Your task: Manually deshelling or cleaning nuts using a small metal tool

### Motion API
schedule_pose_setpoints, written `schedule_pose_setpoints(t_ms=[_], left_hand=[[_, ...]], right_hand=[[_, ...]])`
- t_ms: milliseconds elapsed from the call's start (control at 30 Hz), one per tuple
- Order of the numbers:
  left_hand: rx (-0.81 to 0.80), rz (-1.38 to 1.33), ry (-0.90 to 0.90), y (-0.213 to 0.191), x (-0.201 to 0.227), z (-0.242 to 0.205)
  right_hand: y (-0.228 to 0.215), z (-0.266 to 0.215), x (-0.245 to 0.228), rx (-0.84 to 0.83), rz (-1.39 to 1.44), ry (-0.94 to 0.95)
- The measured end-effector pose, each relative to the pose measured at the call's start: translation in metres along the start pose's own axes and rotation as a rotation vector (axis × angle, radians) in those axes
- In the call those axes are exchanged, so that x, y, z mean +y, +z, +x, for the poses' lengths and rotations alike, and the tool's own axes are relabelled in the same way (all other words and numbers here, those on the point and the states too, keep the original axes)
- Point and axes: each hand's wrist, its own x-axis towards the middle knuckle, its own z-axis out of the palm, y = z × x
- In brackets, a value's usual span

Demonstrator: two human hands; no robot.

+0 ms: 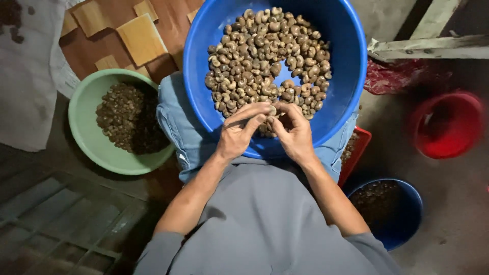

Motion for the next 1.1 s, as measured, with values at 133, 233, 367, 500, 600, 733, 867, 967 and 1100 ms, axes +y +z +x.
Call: schedule_pose_setpoints(t_ms=[133,233,367,500,600,733,867,967,1100], left_hand=[[-0.004,0.000,-0.009,-0.005,-0.002,0.002],[-0.052,0.083,-0.004,-0.004,0.004,0.003],[-0.028,-0.020,-0.012,-0.007,0.003,0.003],[-0.051,-0.014,0.007,-0.008,0.008,0.003],[-0.003,-0.062,-0.006,-0.005,-0.001,0.001],[-0.025,-0.109,-0.025,-0.008,0.004,-0.001],[-0.042,-0.071,-0.038,-0.008,0.002,-0.003],[-0.032,-0.087,-0.037,-0.006,0.000,-0.003],[-0.054,-0.041,-0.048,-0.003,0.004,-0.003]], right_hand=[[-0.002,-0.004,0.009,0.003,-0.017,0.019],[-0.002,-0.008,0.006,-0.014,-0.005,0.075],[-0.001,-0.001,-0.003,-0.034,-0.015,0.055],[-0.004,0.001,0.000,-0.049,-0.013,0.028],[-0.003,0.002,-0.006,-0.059,0.018,0.042],[0.000,0.001,-0.011,-0.052,0.019,0.043],[0.000,-0.003,-0.008,-0.040,0.010,0.012],[-0.003,-0.002,-0.010,-0.015,-0.017,0.004],[-0.006,-0.001,-0.011,0.009,-0.052,-0.032]])
